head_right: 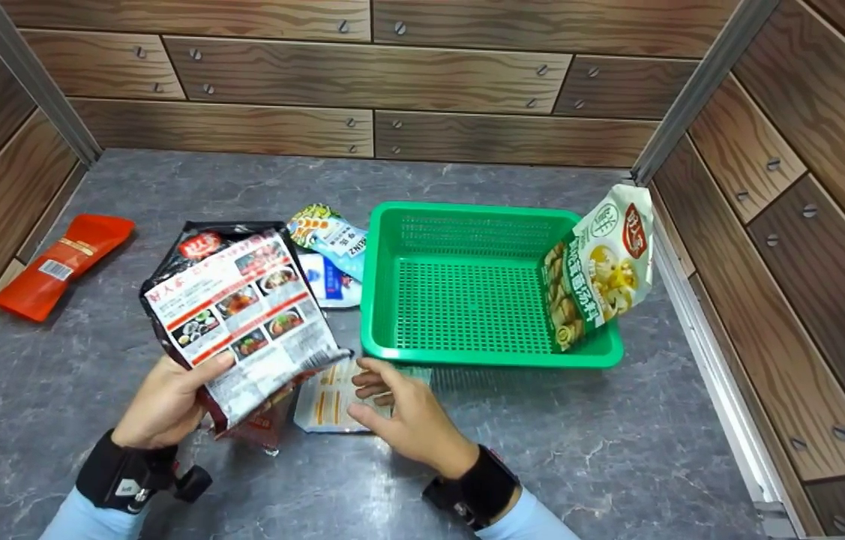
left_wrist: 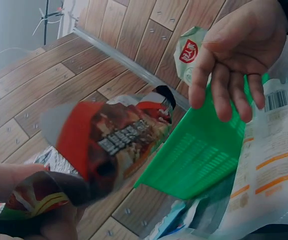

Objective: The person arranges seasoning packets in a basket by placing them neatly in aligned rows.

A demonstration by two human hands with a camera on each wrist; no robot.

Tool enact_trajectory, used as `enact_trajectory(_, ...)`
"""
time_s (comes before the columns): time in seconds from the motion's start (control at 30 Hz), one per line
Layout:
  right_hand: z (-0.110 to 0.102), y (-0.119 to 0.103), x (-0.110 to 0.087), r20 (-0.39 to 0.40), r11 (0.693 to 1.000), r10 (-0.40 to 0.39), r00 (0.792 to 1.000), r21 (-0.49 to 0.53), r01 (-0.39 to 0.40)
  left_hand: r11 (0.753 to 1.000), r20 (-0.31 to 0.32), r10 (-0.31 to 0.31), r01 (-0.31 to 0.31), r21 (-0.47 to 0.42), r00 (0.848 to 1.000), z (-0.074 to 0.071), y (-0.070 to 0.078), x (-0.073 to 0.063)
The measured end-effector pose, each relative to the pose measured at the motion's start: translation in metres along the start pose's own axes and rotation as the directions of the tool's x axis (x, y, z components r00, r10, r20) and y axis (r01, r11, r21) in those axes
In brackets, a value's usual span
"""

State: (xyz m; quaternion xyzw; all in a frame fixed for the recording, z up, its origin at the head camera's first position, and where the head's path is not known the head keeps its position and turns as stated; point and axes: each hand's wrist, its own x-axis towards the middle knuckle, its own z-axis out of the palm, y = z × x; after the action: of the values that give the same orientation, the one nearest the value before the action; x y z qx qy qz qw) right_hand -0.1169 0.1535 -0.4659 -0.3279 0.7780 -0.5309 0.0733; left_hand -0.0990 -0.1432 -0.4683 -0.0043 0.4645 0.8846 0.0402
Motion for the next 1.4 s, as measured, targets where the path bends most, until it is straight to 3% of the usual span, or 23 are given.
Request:
enact_trajectory(0.13,-0.001,-0.001,0.001,-0.009,0.999,0.006,1.0,0.032,-0.006,1.0,0.091,-0.018,0.016,0.023,0.996,0.0,-0.004,-0.002)
enact_trajectory(0.3,0.001,0.016,0.0,-0.034,0.997,0.07,0.997,0.032,-0.069,0.998,0.211,-0.035,0.024,0.054,0.977,0.0,-0.012,-0.002)
enact_trajectory(0.5,0.001,0.03,-0.001,-0.03,0.99,0.066,0.997,0.129,-0.061,0.992,0.26,-0.113,0.097,0.075,0.959,0.004,-0.022,-0.002)
enact_trajectory(0.83,0.0,0.031,0.006,-0.016,0.96,0.043,0.999,0.277,-0.037,0.985,0.337,-0.135,0.088,0.152,0.932,0.011,-0.032,0.002)
enact_trajectory(1.03,-0.001,0.028,0.008,-0.025,0.947,0.092,0.995,0.311,-0.08,0.972,0.323,-0.139,0.065,0.228,0.936,0.016,-0.034,0.005)
enact_trajectory(1.2,-0.002,0.01,0.01,-0.042,0.938,0.154,0.987,0.32,-0.133,0.953,0.295,-0.143,0.05,0.3,0.945,0.02,-0.034,0.006)
enact_trajectory(1.4,-0.002,0.002,0.012,-0.049,0.937,0.169,0.984,0.318,-0.145,0.953,0.287,-0.143,0.054,0.297,0.947,0.023,-0.034,0.007)
